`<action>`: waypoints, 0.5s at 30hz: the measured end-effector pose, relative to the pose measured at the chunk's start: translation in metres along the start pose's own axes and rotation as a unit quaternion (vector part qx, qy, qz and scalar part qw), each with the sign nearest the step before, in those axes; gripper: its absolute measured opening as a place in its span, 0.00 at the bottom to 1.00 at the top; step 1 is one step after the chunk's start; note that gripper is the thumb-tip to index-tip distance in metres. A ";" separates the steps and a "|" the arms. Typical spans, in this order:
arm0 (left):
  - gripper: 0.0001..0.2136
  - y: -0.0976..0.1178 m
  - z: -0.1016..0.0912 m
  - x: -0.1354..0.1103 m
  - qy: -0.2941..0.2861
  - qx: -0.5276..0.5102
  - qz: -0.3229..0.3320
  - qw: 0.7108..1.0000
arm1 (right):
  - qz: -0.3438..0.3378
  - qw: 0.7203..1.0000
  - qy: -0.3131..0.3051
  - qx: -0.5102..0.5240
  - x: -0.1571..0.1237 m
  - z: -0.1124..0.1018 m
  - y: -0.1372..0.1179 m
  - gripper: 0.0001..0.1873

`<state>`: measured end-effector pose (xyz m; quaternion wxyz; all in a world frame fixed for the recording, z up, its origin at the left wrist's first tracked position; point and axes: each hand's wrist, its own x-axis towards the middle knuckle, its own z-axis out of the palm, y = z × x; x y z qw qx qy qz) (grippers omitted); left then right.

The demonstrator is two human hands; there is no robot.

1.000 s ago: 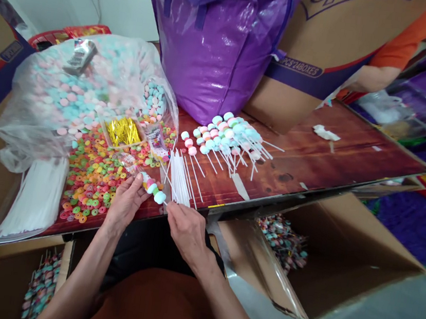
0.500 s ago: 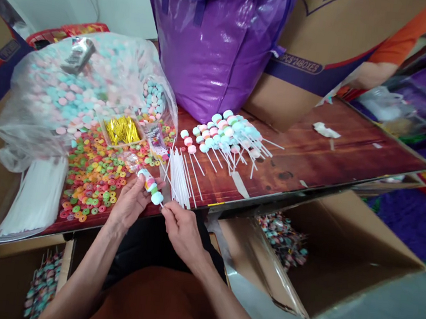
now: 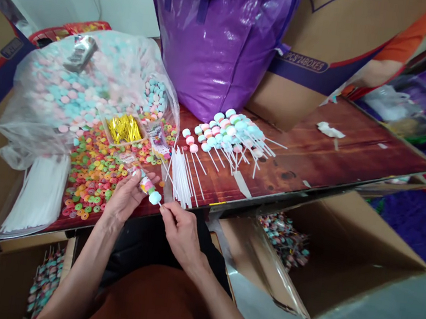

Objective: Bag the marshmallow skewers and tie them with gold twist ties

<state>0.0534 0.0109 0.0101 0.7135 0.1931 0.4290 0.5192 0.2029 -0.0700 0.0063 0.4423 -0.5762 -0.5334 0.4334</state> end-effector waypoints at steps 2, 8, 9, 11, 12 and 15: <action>0.13 -0.001 0.000 0.003 0.013 -0.015 0.002 1.000 | 0.012 1.000 0.001 -0.003 -0.003 -0.003 0.001 0.16; 0.16 -0.011 0.003 0.000 0.002 -0.015 0.009 1.000 | 0.056 0.996 -0.050 0.056 0.007 -0.005 -0.001 0.17; 0.17 -0.013 0.003 -0.001 -0.006 -0.008 0.009 1.000 | 0.060 0.994 -0.052 0.069 0.010 -0.004 -0.002 0.17; 0.17 -0.014 0.003 -0.002 -0.017 0.004 0.007 1.000 | 0.065 0.993 -0.046 0.090 0.015 0.000 -0.004 0.16; 0.17 -0.014 0.002 -0.002 -0.019 0.007 0.005 1.000 | 0.065 0.992 -0.042 0.096 0.017 0.002 -0.004 0.16; 0.17 -0.010 0.000 -0.001 -0.012 0.011 0.011 1.000 | 0.057 0.994 -0.047 0.078 0.014 0.004 -0.004 0.16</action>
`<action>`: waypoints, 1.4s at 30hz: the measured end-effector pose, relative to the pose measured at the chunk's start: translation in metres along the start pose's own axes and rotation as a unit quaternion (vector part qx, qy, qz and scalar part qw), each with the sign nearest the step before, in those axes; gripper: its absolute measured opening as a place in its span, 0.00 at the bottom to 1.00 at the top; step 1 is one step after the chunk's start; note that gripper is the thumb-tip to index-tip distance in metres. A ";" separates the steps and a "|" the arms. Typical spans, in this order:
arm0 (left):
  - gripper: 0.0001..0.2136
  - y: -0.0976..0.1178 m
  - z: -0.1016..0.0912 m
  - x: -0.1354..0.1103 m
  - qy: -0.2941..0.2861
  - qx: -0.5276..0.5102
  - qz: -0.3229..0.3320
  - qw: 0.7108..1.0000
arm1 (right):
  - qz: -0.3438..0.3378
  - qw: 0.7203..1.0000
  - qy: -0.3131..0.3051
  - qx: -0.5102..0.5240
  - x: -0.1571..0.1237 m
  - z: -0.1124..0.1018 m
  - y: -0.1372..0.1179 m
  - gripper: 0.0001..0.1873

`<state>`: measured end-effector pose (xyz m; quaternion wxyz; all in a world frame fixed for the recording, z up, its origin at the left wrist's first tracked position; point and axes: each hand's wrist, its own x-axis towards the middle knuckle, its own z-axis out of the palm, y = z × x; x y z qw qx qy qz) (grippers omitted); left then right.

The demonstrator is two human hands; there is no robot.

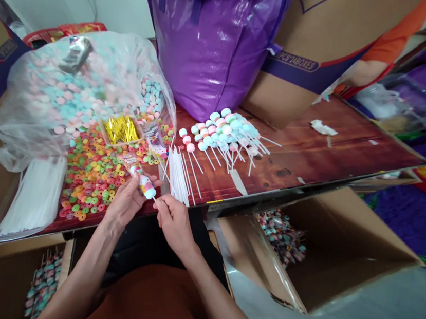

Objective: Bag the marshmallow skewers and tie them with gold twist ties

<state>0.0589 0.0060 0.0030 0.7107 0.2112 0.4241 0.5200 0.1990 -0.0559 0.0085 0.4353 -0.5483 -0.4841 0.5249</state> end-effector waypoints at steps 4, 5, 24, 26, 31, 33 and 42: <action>0.17 0.000 0.001 -0.001 -0.009 0.009 0.005 1.000 | -0.002 1.000 0.013 -0.010 -0.004 0.002 0.005 0.15; 0.17 -0.002 0.003 -0.003 -0.016 0.014 0.000 1.000 | -0.009 1.000 0.027 -0.013 -0.003 0.004 0.005 0.15; 0.14 -0.006 0.006 -0.011 -0.024 -0.011 -0.001 1.000 | -0.057 0.995 0.035 -0.076 0.005 0.015 -0.003 0.16; 0.13 -0.003 0.005 -0.013 -0.025 -0.023 0.003 0.999 | -0.069 0.994 0.029 -0.076 0.007 0.020 -0.005 0.16; 0.11 0.010 0.002 -0.020 -0.037 -0.058 0.011 0.998 | -0.072 0.996 -0.011 -0.053 0.013 0.025 -0.010 0.14; 0.11 0.014 0.002 -0.023 -0.024 -0.055 0.036 0.998 | -0.077 0.996 -0.018 -0.030 0.020 0.029 -0.015 0.10; 0.08 0.047 -0.036 -0.044 -0.082 -0.026 0.112 0.990 | 0.104 0.938 -0.275 0.183 0.056 0.068 -0.035 0.23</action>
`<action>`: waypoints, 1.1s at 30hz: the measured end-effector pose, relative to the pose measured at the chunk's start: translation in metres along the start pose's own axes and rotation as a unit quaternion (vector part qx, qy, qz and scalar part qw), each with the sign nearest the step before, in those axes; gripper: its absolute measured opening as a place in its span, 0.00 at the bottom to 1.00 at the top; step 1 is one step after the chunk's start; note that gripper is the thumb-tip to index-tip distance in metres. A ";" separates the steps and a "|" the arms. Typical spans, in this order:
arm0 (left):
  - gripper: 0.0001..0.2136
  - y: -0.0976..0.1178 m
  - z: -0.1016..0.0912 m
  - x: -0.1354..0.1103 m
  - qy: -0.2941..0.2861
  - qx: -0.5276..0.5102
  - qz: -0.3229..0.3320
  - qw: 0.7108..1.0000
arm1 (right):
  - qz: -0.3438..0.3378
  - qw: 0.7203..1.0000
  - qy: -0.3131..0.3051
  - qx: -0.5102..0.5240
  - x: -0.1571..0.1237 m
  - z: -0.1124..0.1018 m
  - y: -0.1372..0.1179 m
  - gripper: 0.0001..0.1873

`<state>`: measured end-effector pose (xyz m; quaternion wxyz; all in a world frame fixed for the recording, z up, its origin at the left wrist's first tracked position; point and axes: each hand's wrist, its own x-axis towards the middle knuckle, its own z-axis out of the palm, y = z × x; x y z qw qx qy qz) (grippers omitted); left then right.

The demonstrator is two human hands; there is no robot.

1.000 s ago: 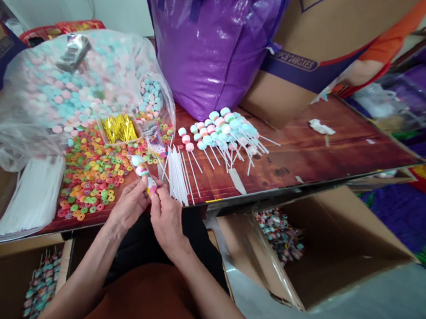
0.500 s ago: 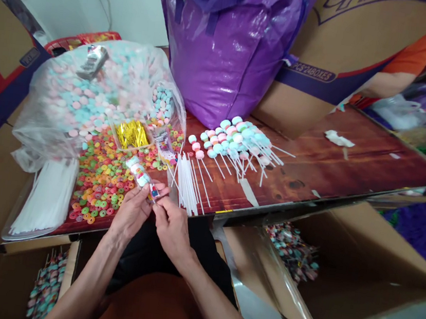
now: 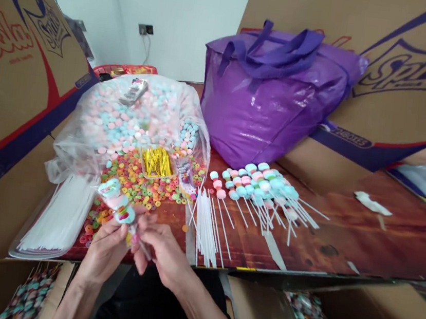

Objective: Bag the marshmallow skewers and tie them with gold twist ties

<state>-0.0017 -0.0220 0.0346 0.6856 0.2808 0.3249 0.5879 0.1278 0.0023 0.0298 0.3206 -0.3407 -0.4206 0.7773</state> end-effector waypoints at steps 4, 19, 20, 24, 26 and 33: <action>0.09 0.003 -0.013 0.004 0.102 -0.013 0.085 0.991 | -0.115 0.918 0.070 -0.374 0.028 -0.014 -0.038 0.18; 0.14 -0.004 -0.032 0.011 0.209 -0.074 0.091 0.971 | -0.078 0.720 0.249 -0.643 0.179 -0.040 -0.080 0.15; 0.13 -0.003 -0.034 0.011 0.214 -0.076 0.094 0.969 | -0.086 0.729 0.252 -0.631 0.178 -0.042 -0.080 0.15; 0.12 0.001 -0.035 0.011 0.209 -0.085 0.086 0.970 | -0.143 0.770 0.269 -0.561 0.176 -0.047 -0.083 0.13; 0.12 0.000 -0.033 0.010 0.205 -0.086 0.075 0.972 | -0.177 0.793 0.275 -0.514 0.176 -0.051 -0.083 0.13; 0.12 -0.005 -0.022 0.006 0.226 -0.034 0.080 0.970 | -0.247 0.865 0.288 -0.329 0.172 -0.059 -0.083 0.13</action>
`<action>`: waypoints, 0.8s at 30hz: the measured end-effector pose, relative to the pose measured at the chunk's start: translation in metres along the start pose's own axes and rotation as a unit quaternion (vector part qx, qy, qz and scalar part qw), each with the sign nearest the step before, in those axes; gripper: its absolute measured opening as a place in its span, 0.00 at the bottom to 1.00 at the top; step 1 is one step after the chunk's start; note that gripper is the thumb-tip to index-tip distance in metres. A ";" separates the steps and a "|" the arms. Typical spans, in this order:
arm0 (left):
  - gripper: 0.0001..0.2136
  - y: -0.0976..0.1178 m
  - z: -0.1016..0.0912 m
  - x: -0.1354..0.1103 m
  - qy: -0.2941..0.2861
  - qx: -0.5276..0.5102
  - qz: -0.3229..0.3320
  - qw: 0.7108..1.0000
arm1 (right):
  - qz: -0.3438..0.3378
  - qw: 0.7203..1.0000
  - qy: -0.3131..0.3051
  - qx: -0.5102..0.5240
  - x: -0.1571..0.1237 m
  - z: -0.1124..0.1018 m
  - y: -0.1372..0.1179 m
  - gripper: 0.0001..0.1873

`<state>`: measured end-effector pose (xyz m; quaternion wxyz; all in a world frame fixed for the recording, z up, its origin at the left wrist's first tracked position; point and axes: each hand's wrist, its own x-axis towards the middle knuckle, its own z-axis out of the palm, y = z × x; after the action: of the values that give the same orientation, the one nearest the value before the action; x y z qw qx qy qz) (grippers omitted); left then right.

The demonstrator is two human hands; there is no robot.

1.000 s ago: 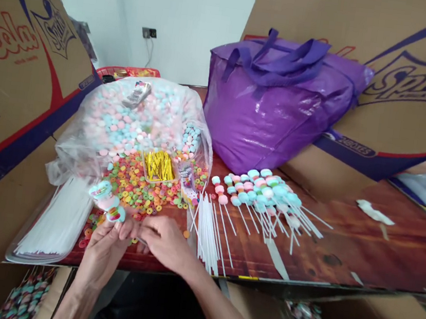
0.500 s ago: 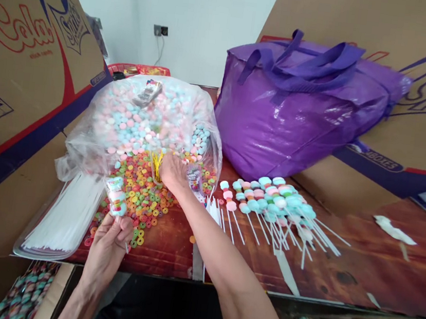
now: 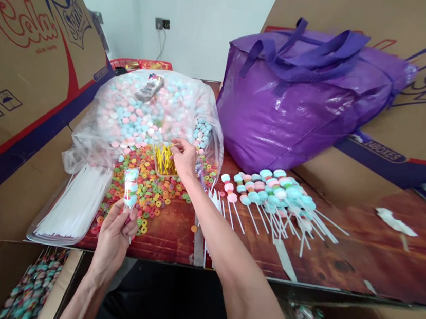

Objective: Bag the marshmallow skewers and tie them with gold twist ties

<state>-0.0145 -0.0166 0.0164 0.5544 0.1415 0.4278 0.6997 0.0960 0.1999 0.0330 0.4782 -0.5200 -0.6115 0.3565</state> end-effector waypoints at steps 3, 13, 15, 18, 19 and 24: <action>0.12 -0.001 0.006 0.000 0.004 0.024 0.029 0.999 | 0.032 0.993 0.055 0.099 -0.021 -0.010 -0.010 0.09; 0.14 -0.028 0.035 -0.004 -0.096 0.022 0.020 0.995 | 0.113 0.939 0.074 0.315 -0.178 -0.025 -0.027 0.07; 0.13 -0.032 0.038 -0.010 -0.107 0.026 0.012 0.994 | 0.097 0.957 0.096 0.256 -0.190 -0.028 -0.020 0.07; 0.13 -0.035 0.041 -0.017 -0.121 0.049 0.013 0.991 | 0.079 0.970 0.113 0.199 -0.197 -0.036 -0.011 0.07; 0.13 -0.036 0.042 -0.019 -0.124 0.060 0.017 0.990 | 0.074 0.972 0.115 0.192 -0.198 -0.039 -0.010 0.07; 0.14 -0.042 0.047 -0.022 -0.111 0.088 0.030 0.989 | 0.066 0.982 0.087 0.157 -0.201 -0.048 -0.009 0.08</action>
<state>0.0523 -0.0153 0.0184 0.5626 0.2793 0.4193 0.6555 0.1398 -0.0013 0.0126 0.5805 -0.5069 -0.4683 0.4322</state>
